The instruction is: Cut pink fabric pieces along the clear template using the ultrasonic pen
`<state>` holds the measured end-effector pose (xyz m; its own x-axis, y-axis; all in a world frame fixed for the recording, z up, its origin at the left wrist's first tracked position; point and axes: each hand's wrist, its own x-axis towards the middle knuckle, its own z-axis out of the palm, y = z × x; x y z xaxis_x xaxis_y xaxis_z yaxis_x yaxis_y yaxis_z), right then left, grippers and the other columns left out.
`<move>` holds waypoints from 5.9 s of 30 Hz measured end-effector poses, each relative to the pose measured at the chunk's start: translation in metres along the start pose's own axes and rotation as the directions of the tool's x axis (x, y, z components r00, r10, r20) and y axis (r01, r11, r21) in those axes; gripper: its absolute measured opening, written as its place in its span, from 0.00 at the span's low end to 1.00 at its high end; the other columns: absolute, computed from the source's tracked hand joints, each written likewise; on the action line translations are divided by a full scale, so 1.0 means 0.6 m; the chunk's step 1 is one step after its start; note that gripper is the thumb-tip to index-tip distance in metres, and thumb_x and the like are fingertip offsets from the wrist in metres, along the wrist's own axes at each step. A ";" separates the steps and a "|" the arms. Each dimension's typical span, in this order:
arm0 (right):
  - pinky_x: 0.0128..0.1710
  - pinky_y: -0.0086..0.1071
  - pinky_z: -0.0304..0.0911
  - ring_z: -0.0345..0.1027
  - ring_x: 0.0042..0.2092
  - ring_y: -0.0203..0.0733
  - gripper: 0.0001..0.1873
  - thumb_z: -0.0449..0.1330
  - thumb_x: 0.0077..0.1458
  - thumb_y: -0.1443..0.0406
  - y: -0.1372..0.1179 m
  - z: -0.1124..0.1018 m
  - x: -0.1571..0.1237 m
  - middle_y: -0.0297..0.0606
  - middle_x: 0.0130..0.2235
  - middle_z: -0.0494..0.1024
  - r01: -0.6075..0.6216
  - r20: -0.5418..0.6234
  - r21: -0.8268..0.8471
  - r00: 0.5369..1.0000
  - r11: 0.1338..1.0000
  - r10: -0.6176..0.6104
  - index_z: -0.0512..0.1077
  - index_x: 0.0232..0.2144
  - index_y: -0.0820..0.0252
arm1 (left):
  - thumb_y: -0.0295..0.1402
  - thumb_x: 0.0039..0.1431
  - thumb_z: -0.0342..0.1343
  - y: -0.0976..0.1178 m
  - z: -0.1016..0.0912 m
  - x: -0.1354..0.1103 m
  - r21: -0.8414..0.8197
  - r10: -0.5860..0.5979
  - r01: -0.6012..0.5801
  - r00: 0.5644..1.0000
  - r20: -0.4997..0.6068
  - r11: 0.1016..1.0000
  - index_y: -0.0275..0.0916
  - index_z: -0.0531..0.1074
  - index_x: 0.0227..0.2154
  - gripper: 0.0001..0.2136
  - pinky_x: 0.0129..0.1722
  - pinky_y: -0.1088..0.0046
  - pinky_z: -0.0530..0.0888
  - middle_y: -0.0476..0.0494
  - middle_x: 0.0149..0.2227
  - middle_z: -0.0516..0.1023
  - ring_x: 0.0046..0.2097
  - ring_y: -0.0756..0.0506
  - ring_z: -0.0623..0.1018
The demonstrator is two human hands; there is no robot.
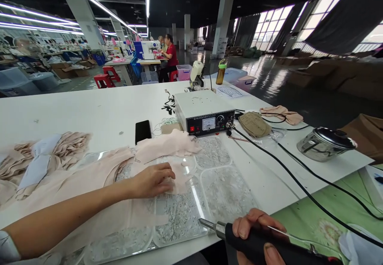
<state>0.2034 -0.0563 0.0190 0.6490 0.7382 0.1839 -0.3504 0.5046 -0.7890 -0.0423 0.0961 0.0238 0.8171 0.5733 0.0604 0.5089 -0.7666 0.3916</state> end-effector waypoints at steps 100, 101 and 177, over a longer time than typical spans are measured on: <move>0.21 0.34 0.60 0.60 0.23 0.35 0.10 0.55 0.40 0.63 0.039 0.021 0.064 0.33 0.29 0.68 0.096 -0.149 -0.167 0.981 0.981 -0.121 0.70 0.29 0.58 | 0.27 0.71 0.41 0.019 0.057 0.015 0.145 0.524 -0.524 0.851 0.042 0.839 0.29 0.67 0.56 0.16 0.60 0.61 0.66 0.34 0.59 0.69 0.62 0.40 0.66; 0.21 0.34 0.60 0.60 0.23 0.35 0.10 0.55 0.39 0.63 0.039 0.021 0.064 0.33 0.29 0.68 0.094 -0.145 -0.168 0.982 0.981 -0.119 0.70 0.28 0.58 | 0.27 0.71 0.41 0.020 0.056 0.015 0.141 0.524 -0.525 0.850 0.043 0.840 0.29 0.67 0.56 0.16 0.60 0.60 0.66 0.33 0.58 0.70 0.62 0.40 0.66; 0.23 0.32 0.64 0.62 0.25 0.33 0.05 0.58 0.49 0.63 0.043 0.049 0.044 0.32 0.29 0.68 0.103 0.098 -0.170 0.991 0.980 -0.087 0.68 0.30 0.59 | 0.26 0.70 0.42 0.023 0.053 0.009 0.222 0.570 -0.564 0.820 0.043 0.795 0.27 0.69 0.54 0.16 0.56 0.63 0.68 0.33 0.58 0.71 0.61 0.40 0.68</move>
<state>0.1915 -0.0108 0.0208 0.6075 0.7321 0.3083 -0.1618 0.4939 -0.8543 -0.0224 0.0795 0.0001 0.9721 0.0207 0.2337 0.0037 -0.9973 0.0733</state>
